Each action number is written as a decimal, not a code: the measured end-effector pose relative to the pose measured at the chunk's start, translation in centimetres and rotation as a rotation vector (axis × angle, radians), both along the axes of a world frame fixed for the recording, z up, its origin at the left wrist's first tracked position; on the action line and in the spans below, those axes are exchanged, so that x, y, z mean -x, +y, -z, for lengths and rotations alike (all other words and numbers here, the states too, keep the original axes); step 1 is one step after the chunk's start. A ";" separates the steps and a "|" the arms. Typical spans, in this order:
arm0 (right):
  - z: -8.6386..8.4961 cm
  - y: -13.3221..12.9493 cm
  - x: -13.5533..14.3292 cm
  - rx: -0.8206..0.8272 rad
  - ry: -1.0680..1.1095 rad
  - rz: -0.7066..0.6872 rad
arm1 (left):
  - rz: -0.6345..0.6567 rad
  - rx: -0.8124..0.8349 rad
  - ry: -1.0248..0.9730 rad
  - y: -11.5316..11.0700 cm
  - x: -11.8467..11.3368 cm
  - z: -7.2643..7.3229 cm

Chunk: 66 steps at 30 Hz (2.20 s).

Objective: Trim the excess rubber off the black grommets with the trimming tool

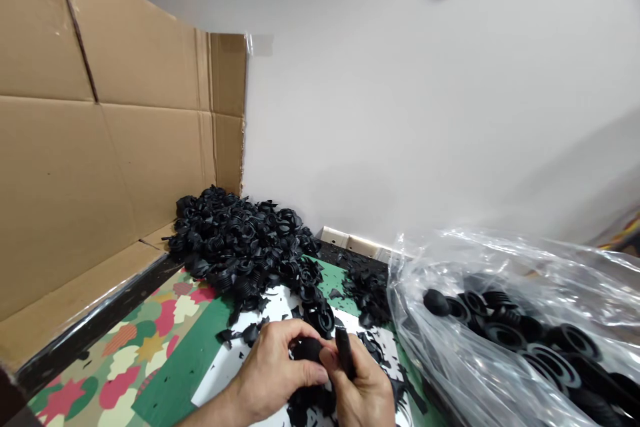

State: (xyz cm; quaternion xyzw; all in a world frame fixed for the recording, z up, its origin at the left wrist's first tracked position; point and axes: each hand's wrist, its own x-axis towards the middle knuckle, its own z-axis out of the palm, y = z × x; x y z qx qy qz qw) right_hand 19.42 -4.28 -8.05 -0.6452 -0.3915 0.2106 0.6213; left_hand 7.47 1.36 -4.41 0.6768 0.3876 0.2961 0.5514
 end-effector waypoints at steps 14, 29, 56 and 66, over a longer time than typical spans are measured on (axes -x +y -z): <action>-1.9 2.0 -5.0 0.176 0.067 0.192 | 0.117 -0.184 -0.273 -2.8 0.6 -1.8; -0.8 0.9 -4.8 0.052 0.036 0.009 | -0.119 0.467 -0.356 1.3 -0.2 -0.9; -2.4 0.5 -0.1 0.045 0.170 -0.091 | -0.152 0.100 -0.193 0.5 -0.6 0.2; -2.0 0.5 -0.1 0.054 0.293 0.024 | -0.136 0.164 -0.148 -0.1 -0.9 -0.2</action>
